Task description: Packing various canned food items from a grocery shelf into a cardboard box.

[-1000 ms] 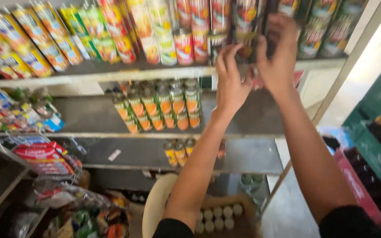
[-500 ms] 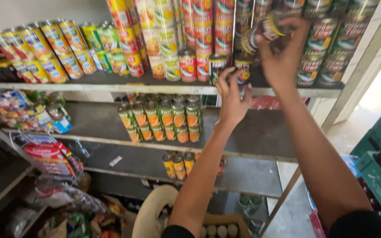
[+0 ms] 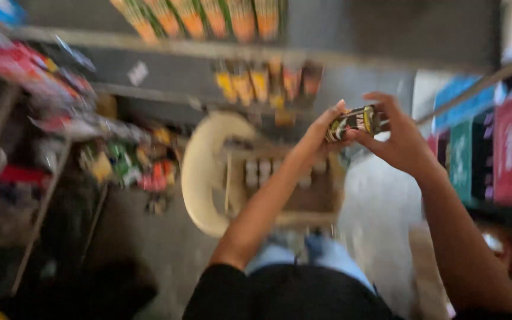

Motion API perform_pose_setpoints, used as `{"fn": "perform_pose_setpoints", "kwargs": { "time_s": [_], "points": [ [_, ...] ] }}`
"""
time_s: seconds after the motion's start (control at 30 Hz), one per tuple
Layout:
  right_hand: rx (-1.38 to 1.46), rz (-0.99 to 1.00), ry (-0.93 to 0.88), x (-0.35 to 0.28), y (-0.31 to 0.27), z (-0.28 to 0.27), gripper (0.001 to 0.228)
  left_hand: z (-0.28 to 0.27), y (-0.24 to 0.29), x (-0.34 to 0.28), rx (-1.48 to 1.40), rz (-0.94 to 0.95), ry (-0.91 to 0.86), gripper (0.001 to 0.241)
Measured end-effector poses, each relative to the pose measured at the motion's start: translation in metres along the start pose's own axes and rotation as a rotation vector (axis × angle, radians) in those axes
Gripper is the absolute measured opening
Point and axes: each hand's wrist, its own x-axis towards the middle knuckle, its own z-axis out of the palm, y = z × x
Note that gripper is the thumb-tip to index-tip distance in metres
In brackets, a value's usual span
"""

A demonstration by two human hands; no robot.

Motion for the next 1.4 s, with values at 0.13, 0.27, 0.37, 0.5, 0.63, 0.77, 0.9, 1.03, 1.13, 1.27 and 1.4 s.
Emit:
{"fn": "perform_pose_setpoints", "kwargs": {
  "time_s": [0.13,0.27,0.37,0.5,0.63,0.77,0.9,1.03,1.13,1.27,1.4],
  "points": [
    [-0.077,0.312,-0.202,-0.04,0.094,0.063,0.061,-0.073,-0.092,-0.017,-0.028,-0.233,0.166,0.051],
    [-0.083,0.313,-0.247,-0.082,0.186,0.131,0.056,-0.174,-0.234,-0.018,0.031,-0.294,0.248,0.047],
    [-0.193,0.361,-0.273,-0.109,0.23,0.179,0.057,-0.227,-0.321,-0.023,0.259,-0.3,0.365,0.05],
    [-0.373,0.384,-0.265,-0.13,0.29,0.234,0.06,-0.281,-0.407,-0.011,0.581,-0.163,0.42,0.053],
    [-0.474,0.418,-0.261,-0.128,0.347,0.279,0.061,-0.282,-0.405,-0.01,0.817,-0.175,0.377,0.06],
    [-0.473,0.49,-0.165,-0.105,0.36,0.298,0.064,-0.278,-0.384,-0.009,0.645,-0.235,0.328,0.072],
    [-0.296,0.431,-0.069,-0.113,0.373,0.31,0.065,-0.27,-0.36,-0.01,0.504,-0.29,0.355,0.079],
    [-0.322,0.282,-0.086,-0.144,0.389,0.316,0.064,-0.275,-0.361,-0.009,0.523,-0.336,0.329,0.078],
    [-0.34,0.29,-0.22,-0.142,0.374,0.313,0.074,-0.276,-0.358,-0.012,0.546,-0.401,0.308,0.081],
    [-0.464,0.259,-0.4,-0.139,0.374,0.312,0.083,-0.296,-0.378,-0.009,0.727,-0.258,0.311,0.077],
    [-0.424,0.195,-0.28,-0.128,0.341,0.299,0.075,-0.25,-0.293,-0.024,1.072,-0.189,0.429,0.07]
  ]
}}
